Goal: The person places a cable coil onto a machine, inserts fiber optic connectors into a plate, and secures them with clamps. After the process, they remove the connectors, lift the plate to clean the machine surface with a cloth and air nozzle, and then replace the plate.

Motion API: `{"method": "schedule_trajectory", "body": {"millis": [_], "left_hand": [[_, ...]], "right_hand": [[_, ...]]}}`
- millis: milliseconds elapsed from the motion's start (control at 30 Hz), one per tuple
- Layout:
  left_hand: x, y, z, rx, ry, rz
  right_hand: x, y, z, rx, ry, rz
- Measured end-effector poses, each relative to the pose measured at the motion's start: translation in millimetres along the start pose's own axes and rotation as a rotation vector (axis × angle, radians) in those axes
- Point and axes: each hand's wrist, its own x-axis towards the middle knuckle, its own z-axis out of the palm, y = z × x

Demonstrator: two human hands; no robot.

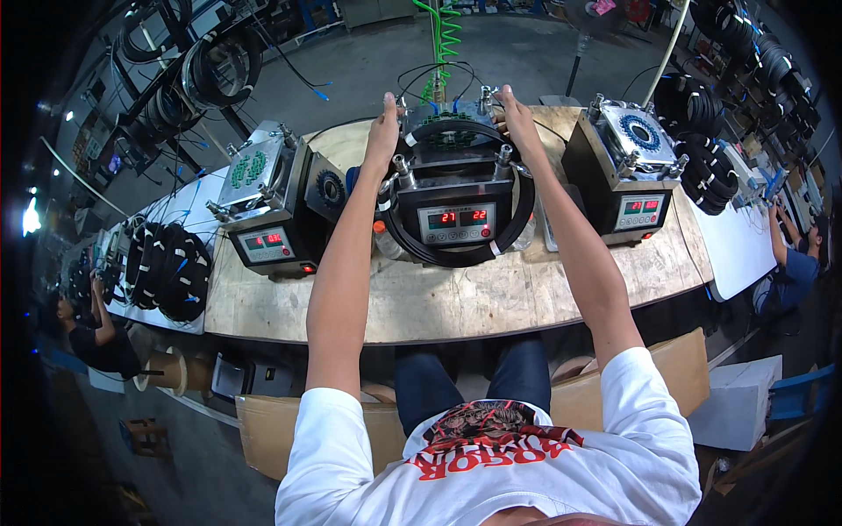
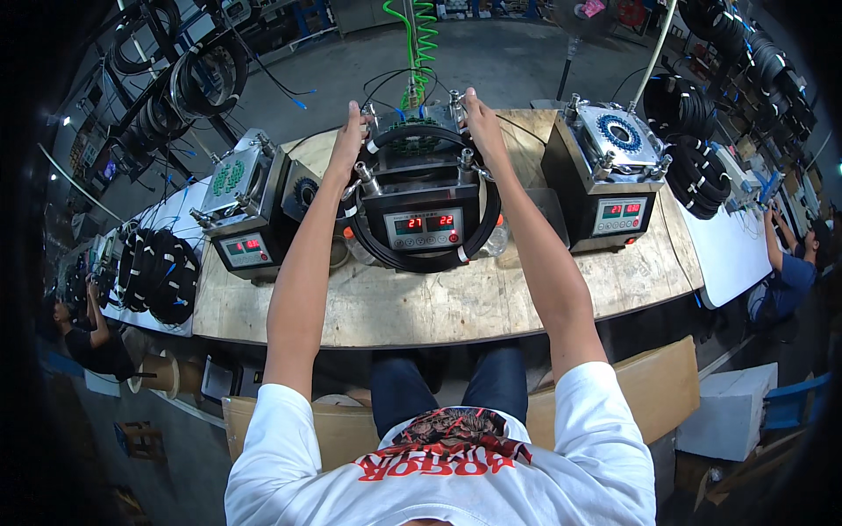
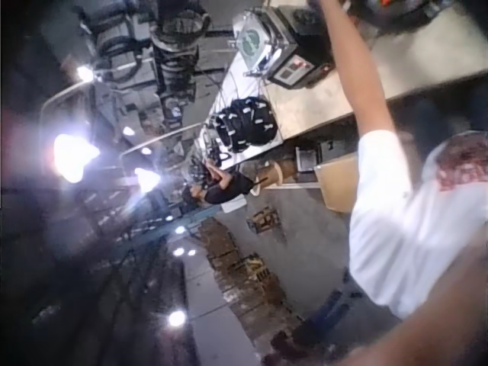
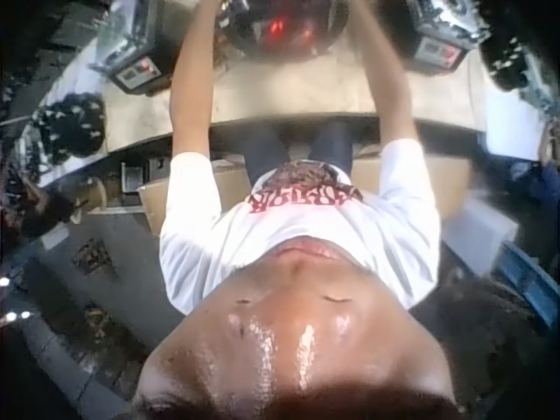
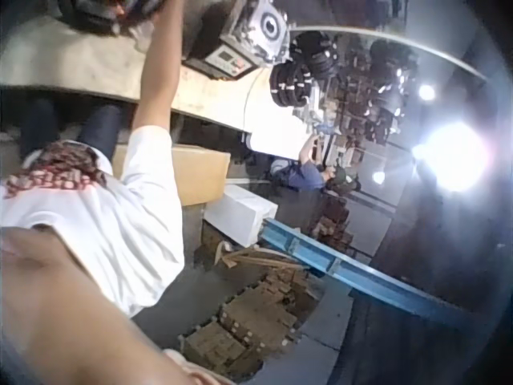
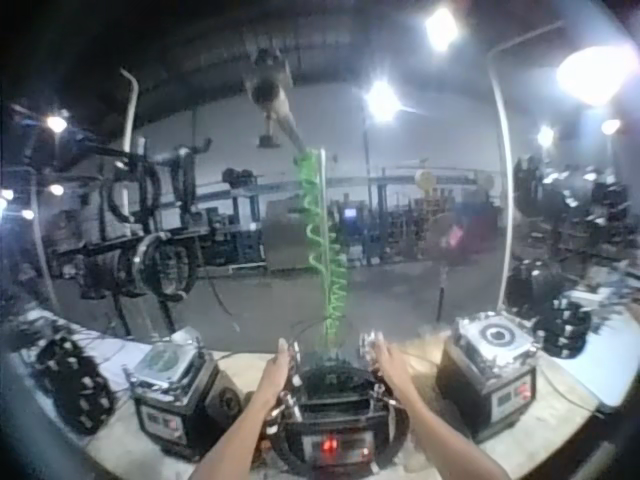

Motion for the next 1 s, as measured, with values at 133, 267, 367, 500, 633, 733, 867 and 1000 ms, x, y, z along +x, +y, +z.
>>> {"method": "schedule_trajectory", "body": {"millis": [133, 267, 367, 500, 633, 733, 867, 1000], "left_hand": [[11.1, -9.7, -10.0, 0.036, -0.036, -0.005], [12.2, -10.8, -8.8, 0.048, -0.029, -0.050], [12.6, -10.2, -8.6, 0.052, -0.013, -0.036], [10.9, -8.1, -7.4, 0.063, -0.009, -0.074], [7.7, -4.3, -5.6, 0.041, 0.016, -0.054], [4.1, -2.7, -5.5, 0.048, -0.014, -0.038], [8.6, -6.2, -8.2, 0.014, -0.039, -0.050], [6.5, -4.9, -8.0, 0.060, -0.033, -0.055]], "right_hand": [[2.6, 0.3, 0.4, -0.093, -0.028, 0.006], [1.9, -2.7, 4.2, -0.084, -0.033, 0.009], [-2.8, -6.0, 5.9, -0.069, 0.010, 0.001], [-1.5, -3.1, 6.3, -0.014, 0.023, -0.056], [-1.8, -2.9, 4.3, 0.006, 0.011, -0.031], [-3.3, -3.1, 2.9, -0.015, 0.012, 0.001], [-1.6, -4.2, 3.0, -0.055, 0.016, -0.001], [-2.3, -4.3, 3.1, -0.084, 0.013, -0.007]]}}
